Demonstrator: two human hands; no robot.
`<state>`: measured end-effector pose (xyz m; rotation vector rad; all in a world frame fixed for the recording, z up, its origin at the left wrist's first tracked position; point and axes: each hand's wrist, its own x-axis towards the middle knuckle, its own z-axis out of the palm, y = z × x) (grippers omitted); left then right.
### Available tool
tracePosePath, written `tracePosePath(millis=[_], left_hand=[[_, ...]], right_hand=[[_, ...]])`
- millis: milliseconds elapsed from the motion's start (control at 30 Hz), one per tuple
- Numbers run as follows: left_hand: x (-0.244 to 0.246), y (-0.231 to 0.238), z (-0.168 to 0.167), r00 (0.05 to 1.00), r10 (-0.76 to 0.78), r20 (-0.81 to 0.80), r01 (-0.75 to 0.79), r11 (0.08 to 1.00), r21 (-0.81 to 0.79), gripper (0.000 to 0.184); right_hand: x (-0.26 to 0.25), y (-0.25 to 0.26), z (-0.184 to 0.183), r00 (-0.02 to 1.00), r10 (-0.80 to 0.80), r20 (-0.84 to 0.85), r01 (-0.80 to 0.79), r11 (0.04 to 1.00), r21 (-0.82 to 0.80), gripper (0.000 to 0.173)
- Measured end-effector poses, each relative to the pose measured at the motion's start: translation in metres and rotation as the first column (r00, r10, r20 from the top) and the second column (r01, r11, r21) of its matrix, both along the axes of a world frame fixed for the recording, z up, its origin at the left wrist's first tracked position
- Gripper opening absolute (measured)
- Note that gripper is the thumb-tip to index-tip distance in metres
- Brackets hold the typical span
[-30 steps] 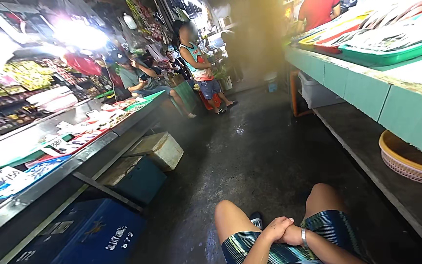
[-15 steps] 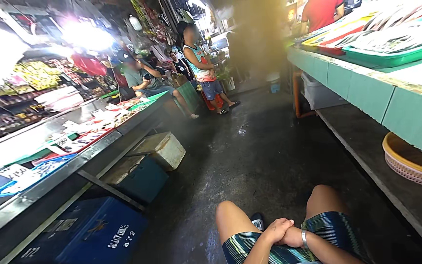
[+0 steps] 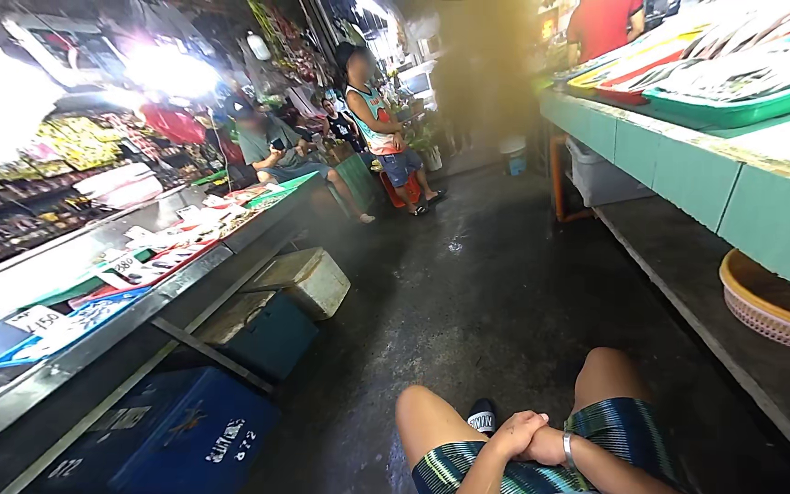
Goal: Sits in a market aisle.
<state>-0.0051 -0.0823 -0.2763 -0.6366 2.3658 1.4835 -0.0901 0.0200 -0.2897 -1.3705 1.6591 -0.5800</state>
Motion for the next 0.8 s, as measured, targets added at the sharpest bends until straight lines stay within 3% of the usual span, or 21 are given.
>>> tracePosePath(millis=[167,467,800], left_hand=[[-0.002,0.003,0.003,1.000,-0.015,-0.007,0.015,1.000,-0.003,0.055],[-0.013,0.008,0.006,1.000,-0.024,0.001,0.024,1.000,0.000,0.055],[0.001,0.000,0.000,1.000,0.000,-0.012,0.000,1.000,-0.010,0.054]], right_hand=[[-0.001,0.003,0.000,0.998,-0.035,0.044,0.035,0.999,0.000,0.040],[-0.013,0.003,-0.032,0.993,-0.087,0.077,0.090,0.995,-0.037,0.039],[0.000,-0.003,-0.017,0.999,-0.015,0.050,0.016,1.000,-0.026,0.039]])
